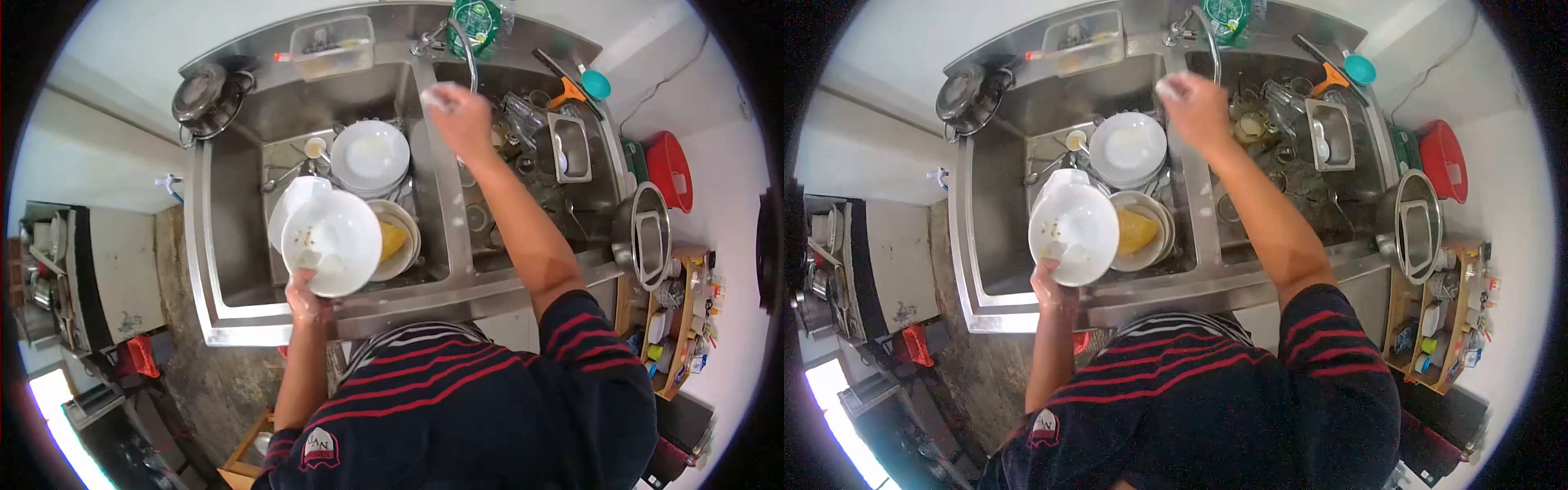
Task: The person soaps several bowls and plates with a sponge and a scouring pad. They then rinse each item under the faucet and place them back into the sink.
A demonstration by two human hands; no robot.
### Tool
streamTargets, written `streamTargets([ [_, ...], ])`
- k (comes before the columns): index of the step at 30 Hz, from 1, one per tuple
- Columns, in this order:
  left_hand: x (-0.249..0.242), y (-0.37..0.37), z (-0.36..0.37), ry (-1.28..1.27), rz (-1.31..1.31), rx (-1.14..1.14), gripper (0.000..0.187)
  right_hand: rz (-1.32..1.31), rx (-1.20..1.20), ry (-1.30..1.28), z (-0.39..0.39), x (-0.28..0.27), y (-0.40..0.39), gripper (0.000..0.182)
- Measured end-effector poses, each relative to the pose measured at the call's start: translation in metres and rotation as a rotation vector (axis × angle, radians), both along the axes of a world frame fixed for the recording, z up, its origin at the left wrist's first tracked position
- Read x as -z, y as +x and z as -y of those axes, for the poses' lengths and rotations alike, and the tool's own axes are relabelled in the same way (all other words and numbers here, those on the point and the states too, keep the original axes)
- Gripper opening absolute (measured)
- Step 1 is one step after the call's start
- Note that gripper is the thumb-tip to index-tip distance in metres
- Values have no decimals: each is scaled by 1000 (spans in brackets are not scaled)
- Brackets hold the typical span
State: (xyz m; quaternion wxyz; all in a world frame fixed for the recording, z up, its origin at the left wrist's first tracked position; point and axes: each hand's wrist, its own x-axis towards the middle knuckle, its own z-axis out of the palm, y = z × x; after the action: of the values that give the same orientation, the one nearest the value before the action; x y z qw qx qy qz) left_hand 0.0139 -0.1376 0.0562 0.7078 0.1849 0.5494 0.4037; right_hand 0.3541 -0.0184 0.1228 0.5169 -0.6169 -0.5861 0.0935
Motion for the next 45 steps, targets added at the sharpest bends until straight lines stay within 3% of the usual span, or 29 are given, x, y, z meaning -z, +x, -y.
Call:
streamTargets([
  [2,6,9,14,60,-56,-200,62,-479,268,126,-32,-27,50,15],
  [4,-5,5,27,12,-94,-217,65,-759,244,74,-64,-12,102,16],
  [6,6,-9,40,22,63,-197,60,-940,27,-301,-104,37,142,28],
  [10,-13,6,62,15,-36,-230,59,-1218,-130,-554,-160,85,143,34],
  [14,-8,9,83,-7,-101,-191,59,-1350,-299,-455,-210,119,147,35],
  [17,-12,21,97,63,-133,-186,61,-1247,-417,-403,-223,125,156,24],
  [21,-9,27,103,-52,-73,-234,59,-1161,-477,-348,-236,159,169,19],
  [23,18,10,108,112,-323,-46,59,-1187,-596,-334,-242,162,166,25],
  [24,5,21,106,104,-327,-41,59,-1194,-589,-338,-226,152,159,25],
  [26,-28,56,88,-38,-139,-135,59,-1075,-264,-327,-182,114,144,21],
  [27,-27,57,87,-40,-138,-130,59,-1104,-229,-258,-167,123,150,25],
  [29,-23,59,85,-9,-54,-66,55,-541,-214,-163,-118,124,145,14],
  [30,-22,64,80,-2,-50,-65,55,-774,-161,-189,-80,112,126,20],
  [32,-23,75,73,-66,-58,55,56,-892,-156,-496,-40,142,122,21],
  [33,-3,74,80,125,-199,172,48,-930,-103,-646,-24,161,119,22],
  [34,18,69,80,121,-205,178,48,-1074,-147,-757,-9,179,119,25],
  [35,37,63,74,289,-200,360,44,-1233,-149,-848,3,189,114,29],
  [36,46,63,68,456,-192,544,39,-1169,-170,-866,-6,248,120,29],
  [38,42,84,60,492,-253,576,35,-1040,-208,-899,-23,358,132,28],
  [39,37,97,58,526,-314,598,31,-1168,-213,-906,3,278,121,27],
  [40,26,111,56,524,-314,601,31,-1170,-210,-907,2,267,123,27],
  [42,5,133,59,158,-266,543,36,-1013,-328,-785,5,265,124,22],
  [43,7,140,68,314,-288,528,43,-587,-281,-315,15,268,109,20],
  [44,6,145,71,310,-288,532,43,-589,-277,-318,20,269,99,20],
  [45,-6,156,67,89,-155,425,47,-356,-63,-413,22,268,89,20],
])
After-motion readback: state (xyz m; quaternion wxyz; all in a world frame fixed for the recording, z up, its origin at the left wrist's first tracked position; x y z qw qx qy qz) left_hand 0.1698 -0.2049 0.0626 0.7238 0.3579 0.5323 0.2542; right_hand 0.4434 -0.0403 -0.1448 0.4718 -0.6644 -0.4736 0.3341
